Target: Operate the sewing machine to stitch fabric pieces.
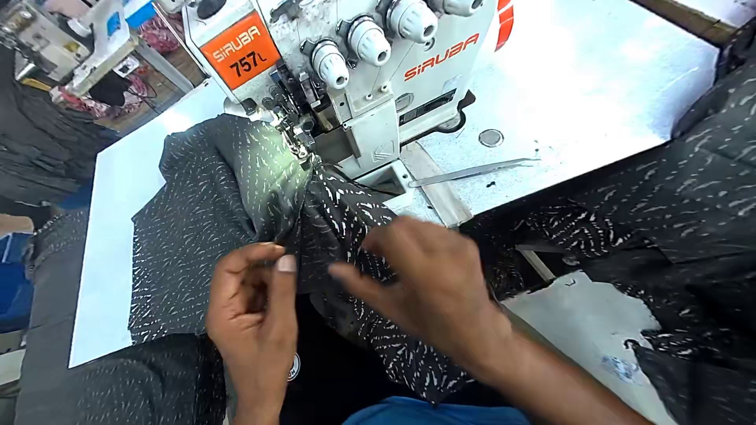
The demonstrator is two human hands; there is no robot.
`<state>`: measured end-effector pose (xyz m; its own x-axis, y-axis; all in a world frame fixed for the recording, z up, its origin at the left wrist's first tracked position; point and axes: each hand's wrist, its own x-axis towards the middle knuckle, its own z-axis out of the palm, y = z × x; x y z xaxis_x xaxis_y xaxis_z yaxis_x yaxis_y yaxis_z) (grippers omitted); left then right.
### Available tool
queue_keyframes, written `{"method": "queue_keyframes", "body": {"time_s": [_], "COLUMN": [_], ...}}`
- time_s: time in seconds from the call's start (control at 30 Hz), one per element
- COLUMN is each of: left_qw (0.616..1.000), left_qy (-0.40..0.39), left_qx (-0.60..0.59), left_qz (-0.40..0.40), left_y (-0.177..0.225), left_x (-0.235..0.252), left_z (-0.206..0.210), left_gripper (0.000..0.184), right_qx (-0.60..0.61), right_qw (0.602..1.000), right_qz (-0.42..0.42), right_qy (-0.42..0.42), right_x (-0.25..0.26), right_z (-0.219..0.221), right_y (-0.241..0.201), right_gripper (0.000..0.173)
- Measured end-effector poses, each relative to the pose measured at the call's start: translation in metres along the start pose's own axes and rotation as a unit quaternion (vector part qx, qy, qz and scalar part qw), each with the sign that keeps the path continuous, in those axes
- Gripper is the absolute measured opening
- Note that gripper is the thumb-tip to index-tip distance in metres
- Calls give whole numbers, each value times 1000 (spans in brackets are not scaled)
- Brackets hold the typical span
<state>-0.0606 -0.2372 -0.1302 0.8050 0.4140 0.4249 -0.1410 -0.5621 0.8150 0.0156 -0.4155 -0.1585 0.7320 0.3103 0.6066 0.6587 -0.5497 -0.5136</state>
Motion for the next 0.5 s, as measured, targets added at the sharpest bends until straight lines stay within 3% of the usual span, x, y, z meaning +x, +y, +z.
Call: {"method": "queue_keyframes", "body": {"time_s": [0.1, 0.13, 0.2, 0.27, 0.3, 0.37, 0.4, 0.5], "left_qw": [965, 946, 934, 943, 949, 957, 956, 940], "left_qy": [-24, -48, -66, -56, -50, -21, -1, 21], "left_qx": [260, 315, 347, 327, 312, 288, 291, 335], "left_qz": [-37, -53, -56, -18, -2, 24, 38, 57], "left_y": [-32, -43, -64, -77, -79, -73, -69, -59], "left_x": [-5, -5, -6, -3, 1, 11, 16, 38], "left_z": [-20, -24, -34, -43, -47, -56, -60, -69], "left_gripper": [81, 90, 75, 35, 24, 18, 18, 28], "right_qx": [-104, -102, -17, 147, 236, 349, 352, 258], "right_qw": [991, 989, 992, 973, 948, 897, 894, 940], "right_qz": [-5, 0, 12, 50, 75, 122, 141, 133], "right_qy": [-85, -103, -128, -169, -202, -241, -238, -182], "right_x": [-19, -19, -13, -9, -5, 5, 7, 8], "right_z": [19, 21, 14, -3, -11, -21, -21, -20], "right_y": [-6, -4, 3, 16, 25, 42, 46, 35], "right_gripper": [34, 30, 28, 24, 22, 20, 19, 17]}}
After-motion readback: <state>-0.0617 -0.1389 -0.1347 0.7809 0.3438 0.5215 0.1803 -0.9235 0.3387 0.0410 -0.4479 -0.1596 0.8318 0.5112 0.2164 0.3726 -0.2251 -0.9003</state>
